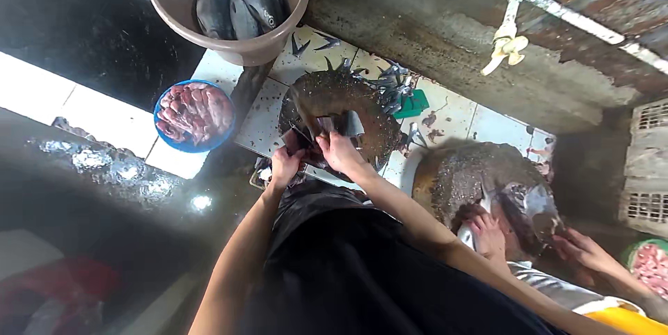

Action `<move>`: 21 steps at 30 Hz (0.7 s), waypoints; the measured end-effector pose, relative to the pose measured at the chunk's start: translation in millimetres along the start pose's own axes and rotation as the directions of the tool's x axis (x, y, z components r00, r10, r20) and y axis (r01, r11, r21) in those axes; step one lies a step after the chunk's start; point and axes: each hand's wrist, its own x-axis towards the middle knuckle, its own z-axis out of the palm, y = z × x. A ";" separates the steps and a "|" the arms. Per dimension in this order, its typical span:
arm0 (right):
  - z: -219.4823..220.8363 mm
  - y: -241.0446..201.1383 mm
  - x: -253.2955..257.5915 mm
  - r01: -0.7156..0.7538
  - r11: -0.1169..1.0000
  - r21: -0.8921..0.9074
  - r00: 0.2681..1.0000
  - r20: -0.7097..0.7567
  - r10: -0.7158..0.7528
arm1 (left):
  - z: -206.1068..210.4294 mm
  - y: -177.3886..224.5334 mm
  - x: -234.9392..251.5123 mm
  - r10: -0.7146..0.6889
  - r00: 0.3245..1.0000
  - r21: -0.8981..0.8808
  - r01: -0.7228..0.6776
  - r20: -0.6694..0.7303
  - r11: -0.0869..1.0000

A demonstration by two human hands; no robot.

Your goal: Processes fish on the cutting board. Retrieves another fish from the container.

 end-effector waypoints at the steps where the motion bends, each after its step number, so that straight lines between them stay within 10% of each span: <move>1: -10.1 -2.8 -10.7 0.057 0.997 0.046 0.994 -0.100 -0.052 | 0.1 -2.2 -2.5 0.002 1.000 -0.039 -0.002 0.007 0.999; 6: -9.0 6.0 -42.0 0.364 0.924 0.115 0.833 -0.484 -0.267 | 1.4 -10.5 -8.2 0.021 1.000 -0.128 -0.018 0.016 0.992; 11: 47.3 39.2 -23.0 -0.030 0.999 -0.024 0.996 0.086 0.032 | 6.1 -12.0 -9.8 0.007 1.000 -0.059 -0.008 -0.004 0.998; 17: 26.4 43.8 -59.8 0.268 0.957 0.111 0.910 -0.356 -0.214 | 8.0 -18.2 -11.5 0.004 1.000 -0.129 -0.004 -0.003 0.992; 21: 57.6 73.6 -60.0 -0.048 0.999 -0.021 0.996 0.070 0.050 | 7.9 -27.7 -13.3 0.011 1.000 -0.064 -0.012 -0.023 0.998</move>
